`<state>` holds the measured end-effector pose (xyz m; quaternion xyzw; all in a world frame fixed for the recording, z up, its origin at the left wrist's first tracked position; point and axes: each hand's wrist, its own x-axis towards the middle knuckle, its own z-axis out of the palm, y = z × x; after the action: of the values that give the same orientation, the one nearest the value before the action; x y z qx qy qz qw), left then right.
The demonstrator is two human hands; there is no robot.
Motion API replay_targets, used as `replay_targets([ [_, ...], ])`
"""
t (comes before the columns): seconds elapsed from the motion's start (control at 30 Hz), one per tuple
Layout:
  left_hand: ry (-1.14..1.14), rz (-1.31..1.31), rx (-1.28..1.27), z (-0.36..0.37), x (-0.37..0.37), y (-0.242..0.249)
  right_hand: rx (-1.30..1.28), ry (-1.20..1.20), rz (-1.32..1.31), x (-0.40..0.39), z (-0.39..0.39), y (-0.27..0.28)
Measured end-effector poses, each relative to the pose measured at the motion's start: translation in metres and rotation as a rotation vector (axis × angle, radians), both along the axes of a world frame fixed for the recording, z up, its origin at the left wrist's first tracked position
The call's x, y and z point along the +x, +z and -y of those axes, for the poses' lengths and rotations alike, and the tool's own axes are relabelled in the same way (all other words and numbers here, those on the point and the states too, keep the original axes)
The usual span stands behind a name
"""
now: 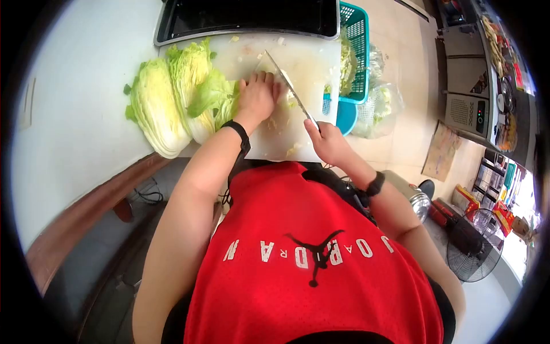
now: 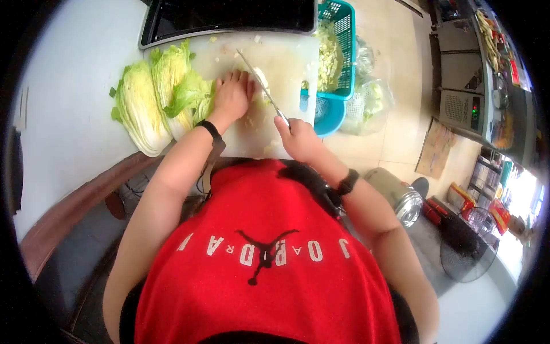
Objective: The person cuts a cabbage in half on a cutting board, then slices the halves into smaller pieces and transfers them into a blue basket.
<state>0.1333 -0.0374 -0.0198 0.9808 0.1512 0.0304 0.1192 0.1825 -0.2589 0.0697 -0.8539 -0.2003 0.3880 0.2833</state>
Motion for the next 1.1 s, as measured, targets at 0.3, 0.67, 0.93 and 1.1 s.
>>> replay_targets([
  [0.3,-0.004,-0.064,0.089,0.0,0.001,-0.002,0.044,-0.022,0.009,0.013,-0.037,-0.046],
  [0.67,-0.041,0.017,0.115,-0.005,-0.006,-0.009,0.027,-0.11,-0.072,0.018,-0.032,-0.011],
  [0.93,-0.036,0.039,0.174,-0.003,-0.004,-0.007,0.051,-0.067,-0.009,-0.008,-0.016,0.008],
  [1.1,-0.025,0.04,0.182,-0.002,-0.004,-0.007,0.043,-0.064,0.024,-0.014,-0.014,-0.001],
])
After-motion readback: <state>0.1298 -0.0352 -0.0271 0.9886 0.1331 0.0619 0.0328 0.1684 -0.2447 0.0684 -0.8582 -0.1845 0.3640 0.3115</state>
